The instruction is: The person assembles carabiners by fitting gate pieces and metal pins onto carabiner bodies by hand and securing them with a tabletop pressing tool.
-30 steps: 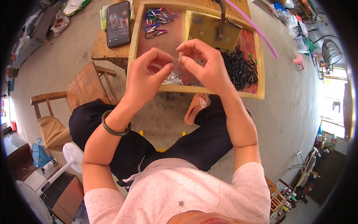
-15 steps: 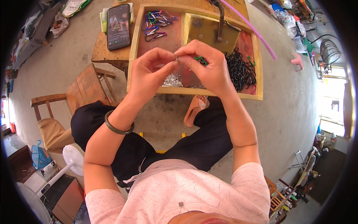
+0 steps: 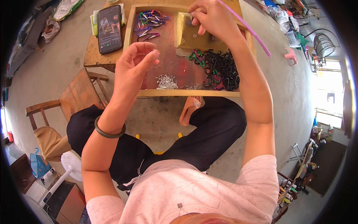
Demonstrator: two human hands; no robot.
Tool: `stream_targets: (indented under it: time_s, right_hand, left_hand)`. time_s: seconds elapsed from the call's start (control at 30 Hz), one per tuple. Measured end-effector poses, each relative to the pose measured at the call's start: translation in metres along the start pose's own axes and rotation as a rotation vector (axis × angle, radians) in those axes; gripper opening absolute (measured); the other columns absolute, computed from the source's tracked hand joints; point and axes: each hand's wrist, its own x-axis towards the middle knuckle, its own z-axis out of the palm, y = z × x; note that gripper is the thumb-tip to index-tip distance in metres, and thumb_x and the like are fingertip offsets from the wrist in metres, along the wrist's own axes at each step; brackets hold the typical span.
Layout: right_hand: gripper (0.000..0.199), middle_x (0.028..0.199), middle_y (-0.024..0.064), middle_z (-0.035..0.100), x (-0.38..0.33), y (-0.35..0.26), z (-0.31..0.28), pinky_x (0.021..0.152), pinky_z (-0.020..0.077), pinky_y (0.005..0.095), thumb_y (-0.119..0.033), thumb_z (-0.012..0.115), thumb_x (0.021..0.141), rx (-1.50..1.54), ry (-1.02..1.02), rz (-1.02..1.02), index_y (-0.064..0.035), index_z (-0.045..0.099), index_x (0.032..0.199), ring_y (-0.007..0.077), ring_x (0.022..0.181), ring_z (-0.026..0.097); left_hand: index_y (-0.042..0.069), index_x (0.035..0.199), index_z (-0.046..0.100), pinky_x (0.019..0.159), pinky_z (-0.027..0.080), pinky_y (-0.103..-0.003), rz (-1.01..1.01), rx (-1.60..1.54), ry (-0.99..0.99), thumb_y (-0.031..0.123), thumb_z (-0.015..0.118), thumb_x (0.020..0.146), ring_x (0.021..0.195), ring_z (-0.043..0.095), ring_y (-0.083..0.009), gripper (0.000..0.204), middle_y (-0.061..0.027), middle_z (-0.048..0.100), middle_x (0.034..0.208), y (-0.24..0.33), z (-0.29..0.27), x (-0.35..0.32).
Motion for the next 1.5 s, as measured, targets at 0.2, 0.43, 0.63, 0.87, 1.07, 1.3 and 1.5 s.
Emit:
stream_targets:
  time_s: [0.2,0.43,0.63,0.87,1.07,1.3,1.5]
  right_hand:
    - [0.025,0.076,0.0165,0.074,0.01,-0.005,-0.007,0.054,0.0596,0.0329,-0.002,0.054,0.091,-0.018,-0.105,0.032,0.0119,0.072,0.101,0.0205,0.055,0.072]
    - [0.025,0.077,0.0164,0.075,0.009,-0.005,-0.004,0.054,0.0598,0.0331,-0.001,0.054,0.09,-0.086,-0.072,0.038,0.011,0.073,0.102,0.0203,0.055,0.072]
    - [0.024,0.077,0.0172,0.076,0.008,-0.005,-0.005,0.053,0.0594,0.0327,-0.001,0.055,0.09,-0.105,-0.084,0.031,0.01,0.074,0.1,0.0206,0.054,0.072]
    - [0.031,0.087,0.019,0.074,0.01,0.0,-0.016,0.061,0.0598,0.0341,-0.005,0.058,0.09,0.015,-0.179,0.1,0.0057,0.071,0.117,0.0245,0.065,0.072]
    - [0.018,0.084,0.0067,0.075,-0.056,0.017,0.007,0.064,0.0533,0.0332,-0.022,0.073,0.091,-0.349,-0.069,-0.032,-0.0052,0.073,0.097,0.0198,0.071,0.072]
    - [0.025,0.086,0.0069,0.072,-0.098,0.048,0.026,0.072,0.054,0.0442,-0.029,0.082,0.082,-0.796,-0.158,0.013,-0.0085,0.07,0.09,0.0306,0.087,0.071]
    - [0.017,0.087,0.005,0.07,-0.103,0.054,0.031,0.073,0.0538,0.0419,-0.024,0.075,0.085,-0.735,-0.097,0.009,-0.0087,0.07,0.091,0.0276,0.084,0.07]
  left_hand:
    - [0.004,0.113,0.067,0.057,0.042,-0.019,0.068,-0.082,0.014,0.021,0.075,0.097,0.078,0.063,-0.0037,0.025,0.0001,0.069,0.097,-0.003,0.001,0.002]
    - [0.005,0.112,0.068,0.043,0.028,-0.019,0.027,-0.117,0.023,0.026,0.075,0.096,0.051,0.041,0.0015,0.027,-0.0001,0.068,0.085,0.001,-0.001,0.002]
    - [0.004,0.112,0.069,0.076,0.043,-0.02,-0.005,-0.043,-0.008,0.021,0.071,0.099,0.088,0.061,-0.0043,0.021,0.0019,0.068,0.099,0.0,-0.005,0.001]
    - [0.005,0.109,0.07,0.075,0.043,-0.02,0.03,-0.038,-0.025,0.021,0.071,0.1,0.088,0.062,-0.0044,0.019,0.0023,0.068,0.098,0.001,-0.005,0.002]
    - [0.005,0.108,0.069,0.057,0.039,-0.017,0.108,-0.07,0.021,0.021,0.076,0.097,0.069,0.054,-0.0001,0.021,0.0027,0.067,0.085,-0.001,-0.005,0.002]
    - [0.003,0.106,0.069,0.07,0.048,-0.02,0.124,-0.059,-0.019,0.017,0.075,0.098,0.085,0.065,-0.005,0.017,0.0031,0.068,0.093,-0.003,0.002,-0.001]
    - [0.002,0.105,0.069,0.077,0.051,-0.021,0.152,-0.049,-0.058,0.014,0.074,0.098,0.086,0.065,-0.0054,0.014,0.0023,0.069,0.094,-0.012,0.004,0.0]
